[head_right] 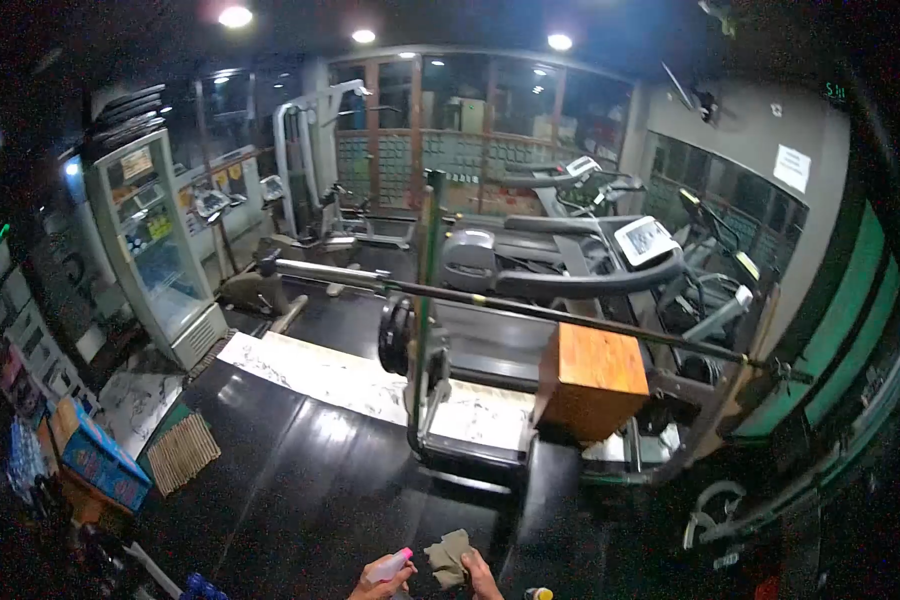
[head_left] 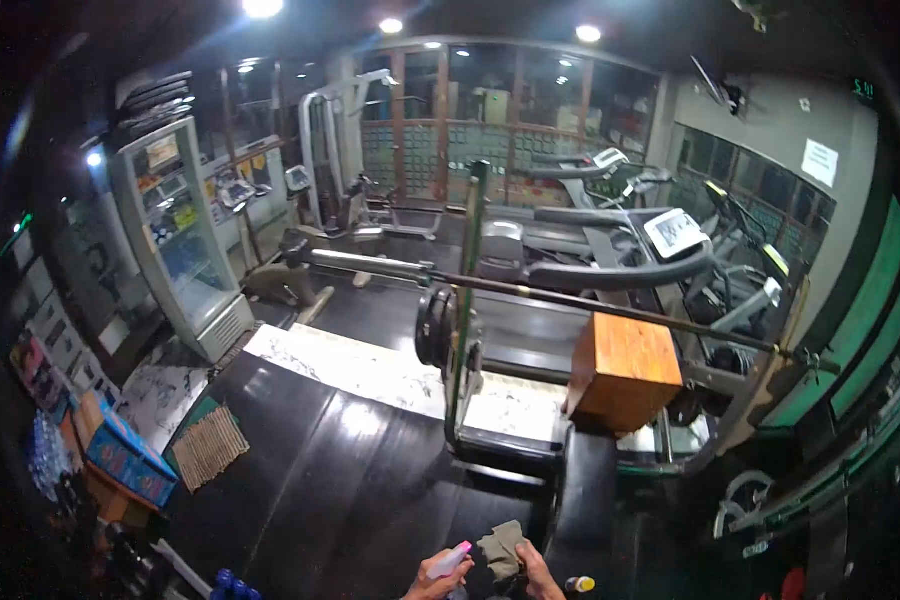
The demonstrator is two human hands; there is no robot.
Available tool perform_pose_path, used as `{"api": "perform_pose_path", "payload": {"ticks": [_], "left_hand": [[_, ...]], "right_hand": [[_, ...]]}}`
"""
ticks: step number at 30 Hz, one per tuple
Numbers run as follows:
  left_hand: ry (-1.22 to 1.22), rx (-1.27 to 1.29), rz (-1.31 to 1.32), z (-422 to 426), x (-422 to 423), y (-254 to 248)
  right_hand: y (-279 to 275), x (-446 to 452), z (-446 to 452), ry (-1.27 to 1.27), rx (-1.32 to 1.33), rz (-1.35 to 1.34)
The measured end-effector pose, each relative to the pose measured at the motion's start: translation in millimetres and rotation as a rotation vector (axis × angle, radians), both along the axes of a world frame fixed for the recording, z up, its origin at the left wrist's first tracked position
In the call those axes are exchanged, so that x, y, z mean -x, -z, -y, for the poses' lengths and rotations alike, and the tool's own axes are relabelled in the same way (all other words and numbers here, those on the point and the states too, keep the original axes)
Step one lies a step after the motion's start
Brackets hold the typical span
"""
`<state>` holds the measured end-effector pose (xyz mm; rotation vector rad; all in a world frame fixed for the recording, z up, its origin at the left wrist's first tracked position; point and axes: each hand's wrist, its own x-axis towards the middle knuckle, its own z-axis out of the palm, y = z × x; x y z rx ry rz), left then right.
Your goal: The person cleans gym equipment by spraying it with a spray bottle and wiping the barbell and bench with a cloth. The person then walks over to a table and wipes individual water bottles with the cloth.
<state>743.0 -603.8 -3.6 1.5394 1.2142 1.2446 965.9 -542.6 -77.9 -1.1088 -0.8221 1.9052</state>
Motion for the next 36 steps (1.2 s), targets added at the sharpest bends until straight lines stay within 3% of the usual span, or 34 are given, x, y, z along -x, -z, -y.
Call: {"api": "perform_pose_path", "payload": {"ticks": [2,5,8,9,12,16,23,26,29,30,32,33,36], "left_hand": [[-0.001,0.113,0.134,0,26,-18],[-0.238,0.117,-0.237,0,60,-17],[-0.336,0.279,-0.426,9,94,-116],[-0.472,0.02,-0.244,15,127,36],[-0.689,0.09,0.261,33,154,-4],[-0.935,0.046,0.379,56,199,2],[-1.341,-0.03,0.243,109,299,-11],[-1.472,-0.008,-0.125,125,344,-4],[-1.581,-0.055,-0.104,123,378,-14],[-1.581,-0.014,0.081,121,387,-19],[-1.572,-0.077,0.2,116,412,-25],[-1.579,-0.046,0.114,116,427,-30],[-1.592,0.01,-0.067,122,460,-38]], "right_hand": [[-26,33,-7,-0.058,0.004,-0.062],[-54,81,-16,-0.159,0.013,-0.155],[-73,130,-26,-0.269,0.031,-0.23],[-79,145,-29,-0.305,0.043,-0.251],[-91,190,-37,-0.417,0.091,-0.309],[-92,261,-55,-0.574,0.052,-0.265],[-91,400,-63,-0.819,0.088,-0.322],[-108,464,-60,-0.912,0.107,-0.304],[-135,532,-61,-1.02,0.072,-0.108],[-129,558,-66,-1.048,0.066,-0.149],[-118,600,-73,-1.093,0.071,-0.206],[-118,622,-67,-1.019,0.164,-0.236],[-126,683,-70,-1.029,0.169,0.042]]}}
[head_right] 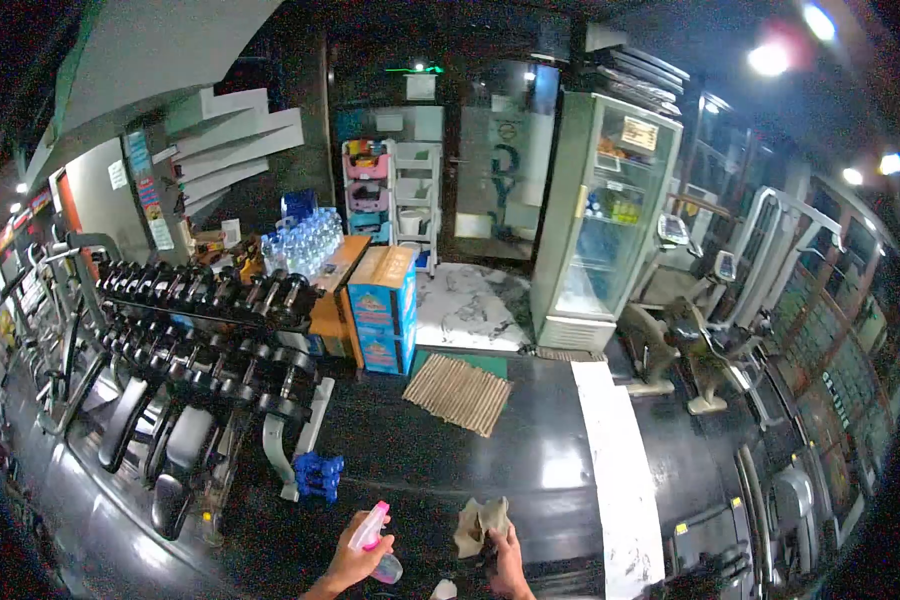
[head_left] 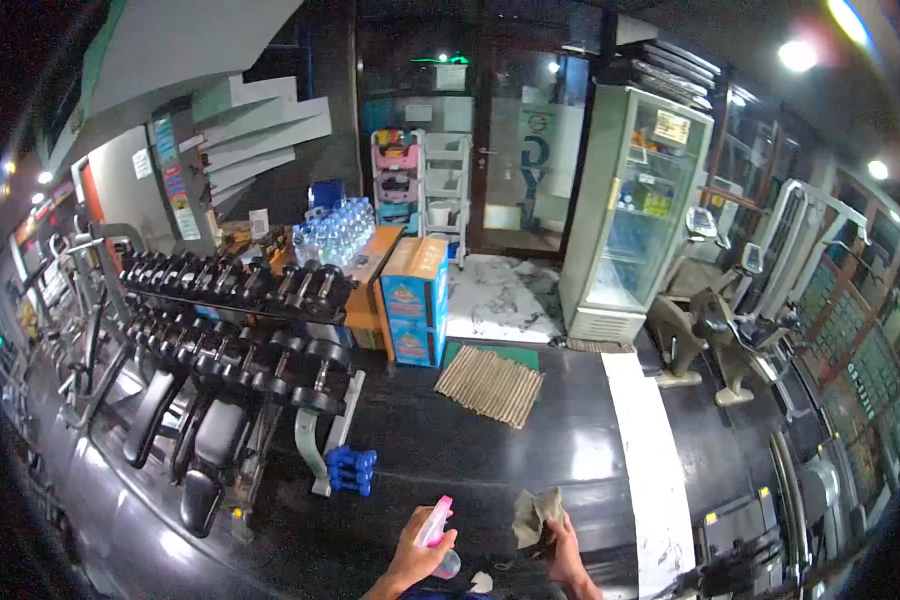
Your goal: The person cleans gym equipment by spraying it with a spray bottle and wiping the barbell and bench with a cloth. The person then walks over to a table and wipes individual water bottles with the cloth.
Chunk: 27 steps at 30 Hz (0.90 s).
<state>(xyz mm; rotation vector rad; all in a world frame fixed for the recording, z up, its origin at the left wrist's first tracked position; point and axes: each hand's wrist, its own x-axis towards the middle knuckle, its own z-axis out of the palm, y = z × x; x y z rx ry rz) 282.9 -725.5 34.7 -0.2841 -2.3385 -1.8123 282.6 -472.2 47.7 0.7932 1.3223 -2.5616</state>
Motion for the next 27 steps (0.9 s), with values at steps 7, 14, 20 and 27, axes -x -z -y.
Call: {"api": "perform_pose_path", "payload": {"ticks": [7,14,20,27], "left_hand": [[-0.215,0.206,-0.33,26,85,-20],[-0.334,0.243,-0.261,86,189,5],[-0.181,-0.041,-0.04,146,309,-10],[-0.236,0.12,-0.267,193,459,-17]], "right_hand": [[59,153,8,-0.148,0.015,-0.111],[81,270,108,-0.278,-0.462,-0.384],[59,368,180,-0.248,-0.127,-0.104],[35,477,209,-0.212,-0.016,-0.117]]}}
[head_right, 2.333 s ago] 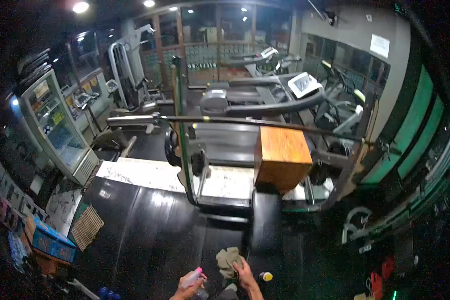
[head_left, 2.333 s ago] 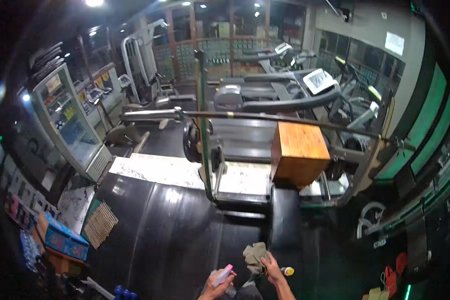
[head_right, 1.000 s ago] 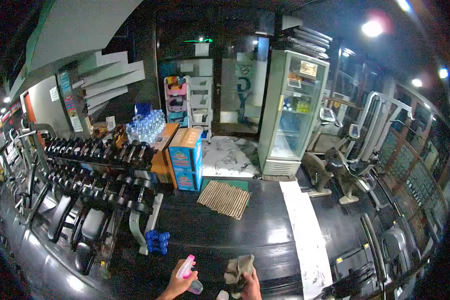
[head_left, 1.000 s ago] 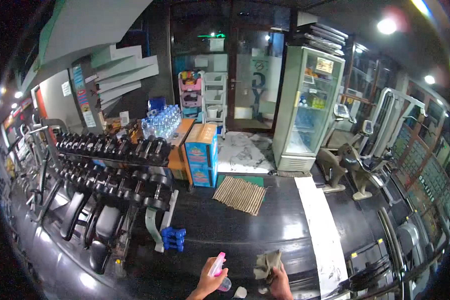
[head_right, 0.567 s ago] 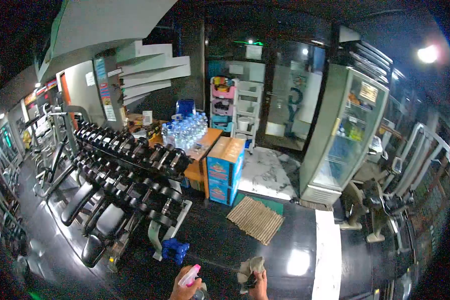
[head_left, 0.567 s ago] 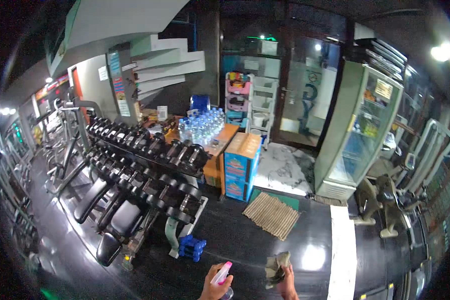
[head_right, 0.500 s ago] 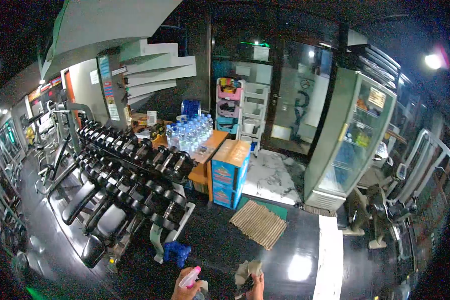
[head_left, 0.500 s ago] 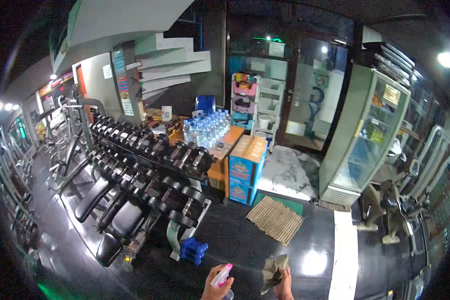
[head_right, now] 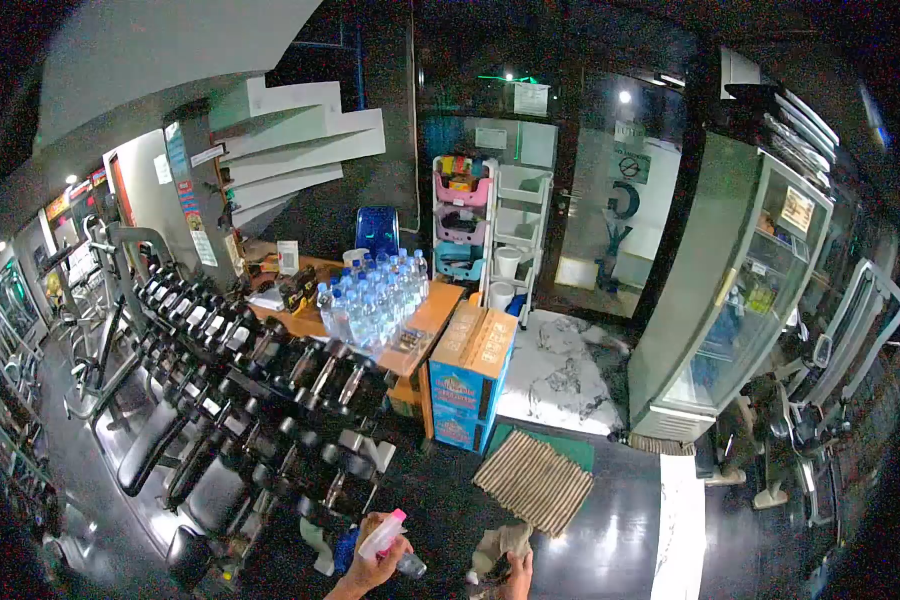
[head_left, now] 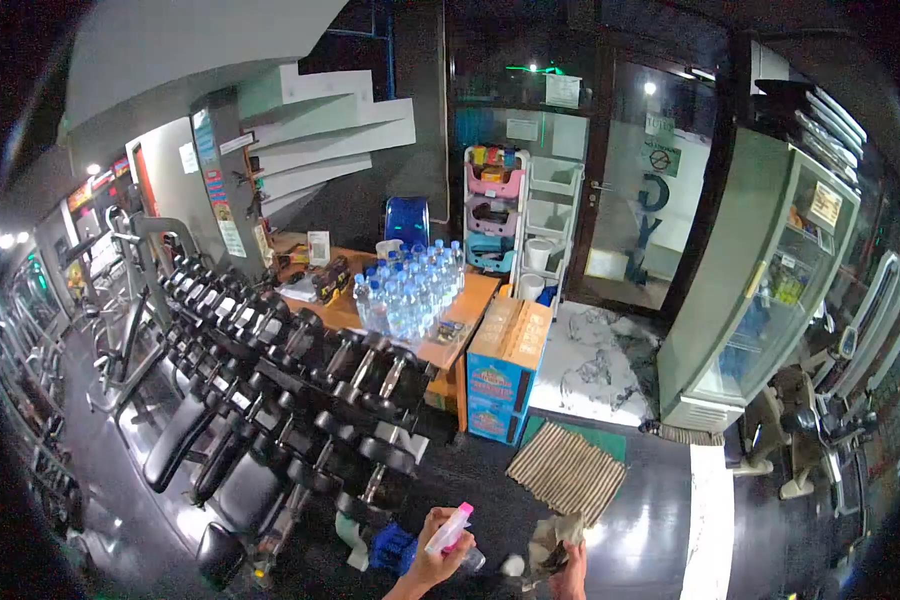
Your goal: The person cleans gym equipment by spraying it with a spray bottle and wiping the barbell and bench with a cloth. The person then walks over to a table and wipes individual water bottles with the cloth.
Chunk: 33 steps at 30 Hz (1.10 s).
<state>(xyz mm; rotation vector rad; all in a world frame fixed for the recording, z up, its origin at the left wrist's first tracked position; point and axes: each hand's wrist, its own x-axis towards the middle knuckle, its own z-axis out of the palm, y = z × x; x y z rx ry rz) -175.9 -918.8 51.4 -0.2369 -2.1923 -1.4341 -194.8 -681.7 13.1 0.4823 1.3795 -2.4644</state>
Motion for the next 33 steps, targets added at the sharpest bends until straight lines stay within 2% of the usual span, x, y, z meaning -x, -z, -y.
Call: {"api": "perform_pose_path", "payload": {"ticks": [3,4,7,8,9,10,12,14,16,17,18,20,23,24,27,29,30,33], "left_hand": [[0.035,-0.043,-0.015,7,59,23],[0.028,-0.045,-0.018,6,78,22],[-0.109,0.03,-0.09,-6,133,11],[-0.157,0.027,-0.147,-11,154,15],[-0.206,0.024,-0.205,-14,174,17],[-0.175,-0.031,-0.113,-16,192,12],[-0.11,-0.139,0.09,-16,215,1],[-0.114,-0.355,0.219,-14,242,4],[-0.127,-0.57,0.324,-12,268,1],[-0.165,-0.532,0.324,-8,280,1],[-0.202,-0.491,0.326,-3,293,5],[-0.26,-0.494,0.286,6,320,12],[-0.31,-0.627,0.345,27,362,11],[-0.343,-0.818,0.33,35,379,16],[-0.42,-0.711,0.283,79,424,37],[-0.447,-0.699,0.27,107,462,25],[-0.453,-0.686,0.167,122,484,32],[-0.486,-0.594,0.046,157,538,20]], "right_hand": [[23,62,0,-0.038,-0.191,-0.039],[31,79,-2,-0.027,-0.146,-0.043],[57,145,-7,-0.069,-0.883,-0.705],[59,168,-15,-0.207,-0.305,-0.144],[75,198,-18,-0.136,-0.376,-0.074],[92,237,-15,-0.065,-0.445,-0.008],[117,282,-22,-0.042,-0.366,-0.036],[129,329,-21,-0.028,-0.308,-0.074],[57,361,-3,-0.06,-0.253,-0.057],[20,376,7,-0.076,-0.226,-0.048],[8,389,13,-0.07,-0.156,-0.059],[11,416,22,-0.041,-0.074,-0.035],[31,455,36,-0.074,-0.191,-0.051],[43,467,40,-0.095,-0.192,-0.025],[84,489,54,-0.135,-0.18,0.034],[95,499,73,-0.135,-0.147,0.023],[87,506,82,-0.191,-0.32,0.044],[60,523,127,-0.153,-0.185,0.086]]}}
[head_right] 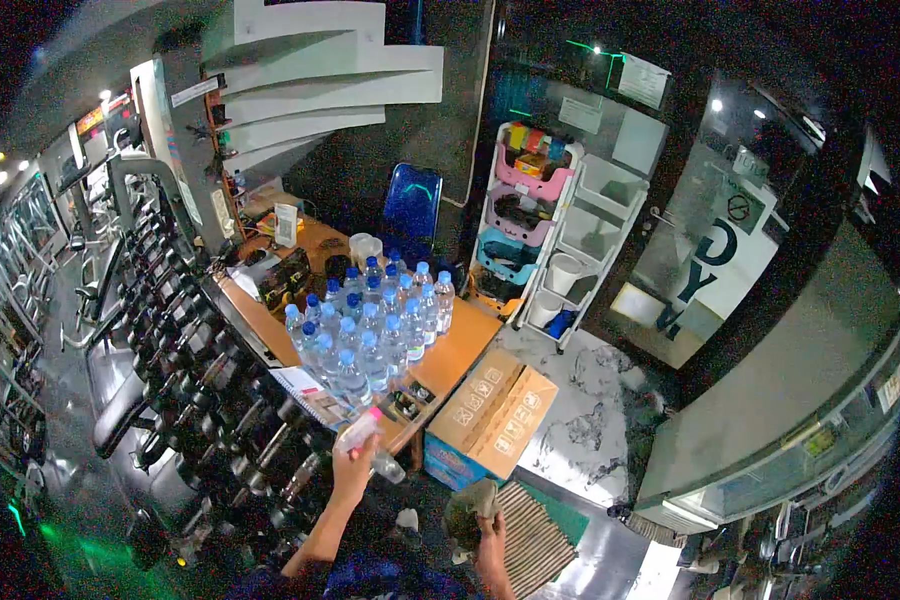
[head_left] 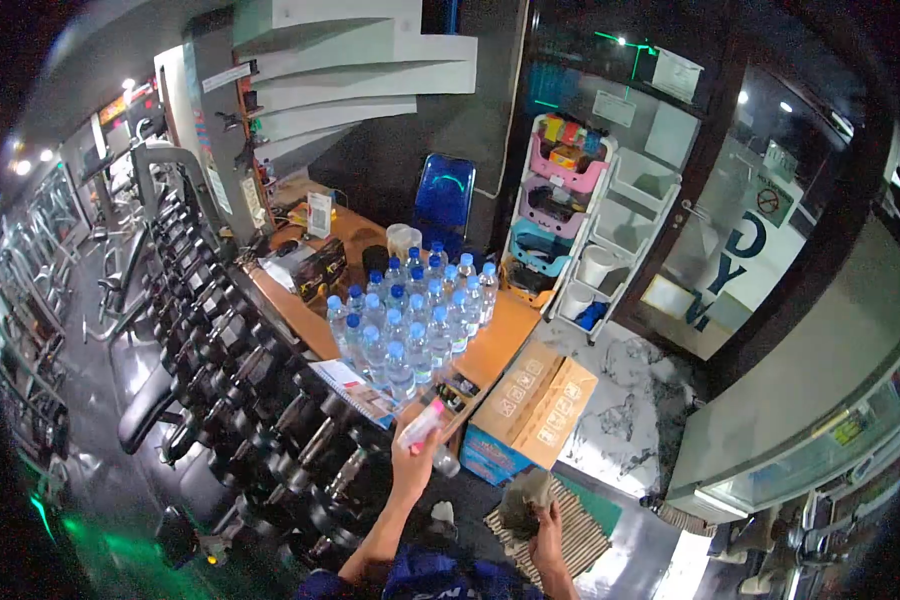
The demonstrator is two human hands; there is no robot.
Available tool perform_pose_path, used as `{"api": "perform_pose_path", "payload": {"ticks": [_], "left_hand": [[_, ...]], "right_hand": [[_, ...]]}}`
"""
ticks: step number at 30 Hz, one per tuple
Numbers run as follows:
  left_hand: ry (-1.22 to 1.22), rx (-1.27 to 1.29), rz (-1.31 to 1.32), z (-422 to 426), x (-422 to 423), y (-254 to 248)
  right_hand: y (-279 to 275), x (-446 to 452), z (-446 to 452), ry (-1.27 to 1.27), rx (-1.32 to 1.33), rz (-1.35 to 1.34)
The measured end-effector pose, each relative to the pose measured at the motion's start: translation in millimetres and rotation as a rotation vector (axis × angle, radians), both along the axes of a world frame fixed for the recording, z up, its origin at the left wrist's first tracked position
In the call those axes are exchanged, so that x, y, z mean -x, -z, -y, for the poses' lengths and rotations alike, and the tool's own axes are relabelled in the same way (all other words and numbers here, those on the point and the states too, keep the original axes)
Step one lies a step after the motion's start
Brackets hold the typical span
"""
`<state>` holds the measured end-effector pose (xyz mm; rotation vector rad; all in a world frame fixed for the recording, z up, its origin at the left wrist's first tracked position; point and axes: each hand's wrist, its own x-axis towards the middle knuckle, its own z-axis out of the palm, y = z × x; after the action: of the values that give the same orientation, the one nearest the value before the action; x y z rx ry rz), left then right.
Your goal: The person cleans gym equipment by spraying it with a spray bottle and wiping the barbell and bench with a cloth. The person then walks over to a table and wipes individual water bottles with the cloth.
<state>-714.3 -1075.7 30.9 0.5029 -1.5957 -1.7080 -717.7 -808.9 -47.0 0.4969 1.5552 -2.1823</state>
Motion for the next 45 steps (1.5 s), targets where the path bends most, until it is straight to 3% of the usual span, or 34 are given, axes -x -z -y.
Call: {"api": "perform_pose_path", "payload": {"ticks": [2,5,7,9,12,14,17,19,21,25,27,29,32,34,36,38,42,43,45], "left_hand": [[0.02,-0.099,0.002,21,26,14],[0.044,-0.182,0.065,45,59,44],[0.026,-0.194,0.088,64,76,95],[0.048,-0.265,0.079,73,86,111],[0.099,-0.338,0.105,79,87,122],[0.129,-0.349,0.143,84,88,117],[0.082,-0.165,0.269,90,89,162],[0.019,-0.02,0.318,88,85,139],[-0.041,0.242,0.337,91,86,141],[-0.071,0.371,0.392,93,82,115],[-0.062,0.38,0.353,94,80,101],[-0.08,0.385,0.35,95,82,108],[-0.051,0.39,0.361,99,81,107],[-0.046,0.351,0.356,98,81,103],[-0.062,0.277,0.333,93,84,97],[-0.14,0.423,0.295,88,84,83],[-0.191,0.873,0.165,75,88,46],[-0.112,0.902,0.14,69,89,49],[0.159,0.691,0.113,46,99,41]], "right_hand": [[29,23,15,-0.096,0.013,-0.049],[17,48,41,-0.146,0.047,-0.027],[37,63,49,-0.08,0.092,0.054],[25,74,61,-0.037,0.186,0.088],[6,84,78,-0.044,0.158,-0.082],[8,94,81,-0.039,0.137,0.035],[-9,106,93,-0.085,0.141,0.072],[-40,109,104,-0.099,0.128,0.107],[-12,116,97,-0.114,0.108,0.082],[13,123,95,-0.055,0.091,0.156],[45,119,80,-0.266,-0.209,-0.279],[63,119,74,-0.355,-0.342,-0.486],[51,119,76,-0.245,-0.146,-0.317],[18,125,87,-0.074,0.169,-0.024],[49,131,71,0.053,0.337,0.127],[59,133,63,0.085,0.365,0.134],[-3,137,65,0.011,0.136,-0.14],[-8,136,64,-0.001,0.075,-0.205],[5,141,51,0.077,0.174,-0.162]]}}
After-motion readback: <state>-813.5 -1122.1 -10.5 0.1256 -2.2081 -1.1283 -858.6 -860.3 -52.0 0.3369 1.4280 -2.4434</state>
